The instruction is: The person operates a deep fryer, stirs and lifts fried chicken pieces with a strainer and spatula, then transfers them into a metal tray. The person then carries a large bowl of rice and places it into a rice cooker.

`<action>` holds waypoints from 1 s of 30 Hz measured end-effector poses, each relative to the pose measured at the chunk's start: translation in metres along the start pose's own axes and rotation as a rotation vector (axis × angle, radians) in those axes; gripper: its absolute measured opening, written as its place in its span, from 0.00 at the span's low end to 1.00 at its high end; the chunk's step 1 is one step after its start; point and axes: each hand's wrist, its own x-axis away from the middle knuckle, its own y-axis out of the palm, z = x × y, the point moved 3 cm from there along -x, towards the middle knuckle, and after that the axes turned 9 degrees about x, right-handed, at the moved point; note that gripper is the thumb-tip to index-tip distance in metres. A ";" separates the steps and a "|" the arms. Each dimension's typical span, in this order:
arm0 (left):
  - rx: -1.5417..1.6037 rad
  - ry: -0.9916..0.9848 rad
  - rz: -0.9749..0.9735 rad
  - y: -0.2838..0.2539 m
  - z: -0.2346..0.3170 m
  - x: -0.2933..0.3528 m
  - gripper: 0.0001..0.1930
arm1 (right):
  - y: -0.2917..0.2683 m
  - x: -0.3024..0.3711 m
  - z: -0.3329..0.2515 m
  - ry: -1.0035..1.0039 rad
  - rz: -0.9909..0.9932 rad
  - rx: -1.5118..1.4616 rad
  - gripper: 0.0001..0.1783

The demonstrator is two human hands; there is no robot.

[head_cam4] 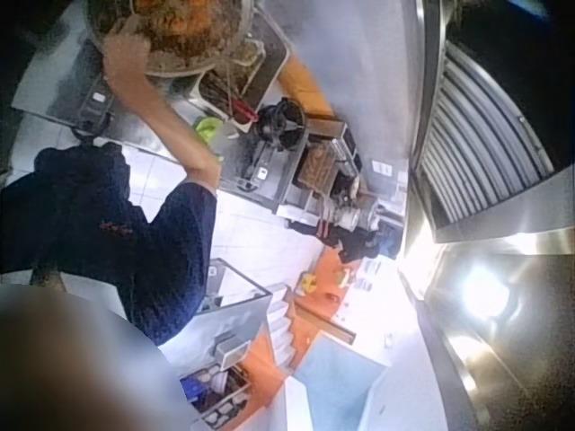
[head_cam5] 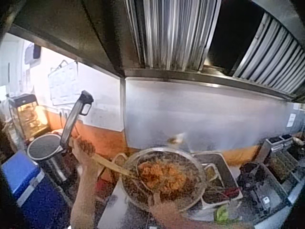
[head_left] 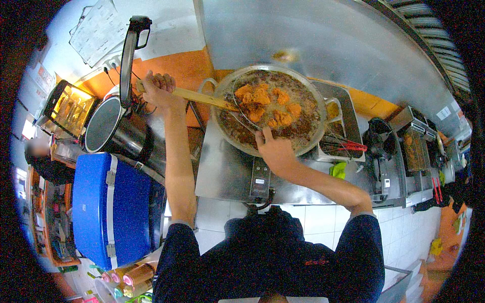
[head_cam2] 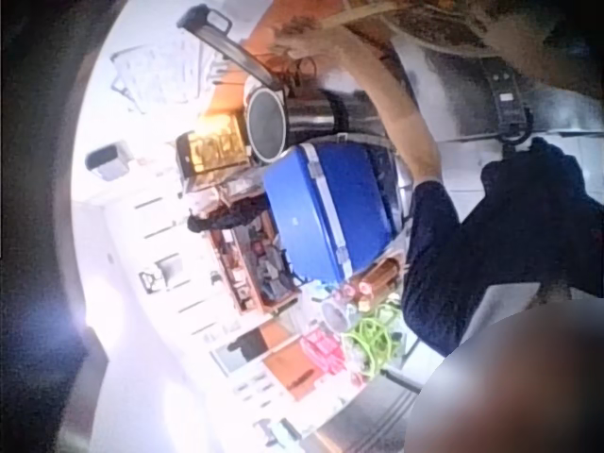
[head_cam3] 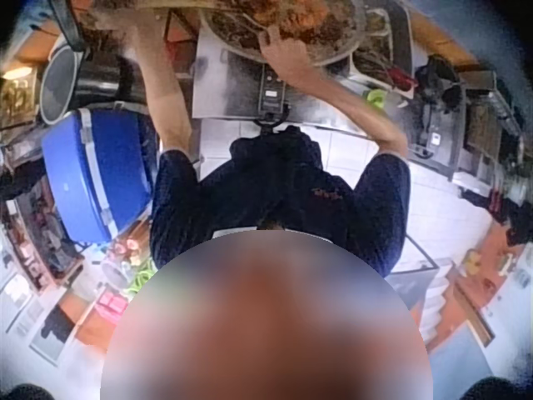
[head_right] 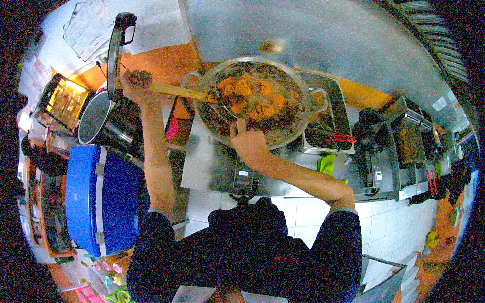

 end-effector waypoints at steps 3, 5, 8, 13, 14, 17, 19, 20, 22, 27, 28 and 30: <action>0.003 -0.014 0.005 -0.003 0.000 0.000 0.16 | 0.013 -0.001 -0.010 0.017 -0.022 -0.007 0.21; -0.019 -0.011 0.037 -0.006 -0.001 0.000 0.16 | 0.019 0.001 -0.012 0.011 -0.111 -0.030 0.21; -0.032 -0.012 0.045 -0.008 -0.003 0.001 0.16 | 0.016 0.010 -0.003 -0.031 -0.141 -0.066 0.19; -0.051 0.004 -0.010 -0.009 -0.004 0.000 0.16 | -0.003 0.024 0.018 -0.096 -0.151 -0.087 0.18; -0.031 -0.018 -0.028 -0.009 -0.005 0.000 0.16 | -0.006 0.027 0.019 -0.099 -0.192 -0.075 0.17; -0.037 -0.031 -0.012 -0.010 -0.005 0.000 0.17 | -0.023 0.037 0.016 -0.061 -0.171 -0.101 0.18; -0.042 -0.032 0.011 -0.009 -0.005 0.002 0.17 | -0.034 0.037 0.012 -0.062 -0.094 -0.125 0.18; -0.035 -0.039 0.014 -0.008 -0.006 0.003 0.17 | -0.037 0.035 0.010 -0.059 -0.075 -0.119 0.18; -0.027 -0.041 0.015 -0.006 -0.006 0.006 0.17 | -0.039 0.026 0.007 -0.072 -0.043 -0.098 0.19; 0.026 -0.070 -0.037 -0.001 -0.008 0.010 0.17 | -0.015 -0.006 0.002 -0.069 -0.019 -0.052 0.18; 0.025 -0.068 -0.012 -0.001 -0.010 0.010 0.16 | -0.008 -0.011 0.001 -0.077 -0.026 -0.046 0.17; 0.068 -0.064 0.049 -0.005 -0.013 0.009 0.14 | 0.006 -0.017 0.000 -0.079 -0.040 -0.031 0.16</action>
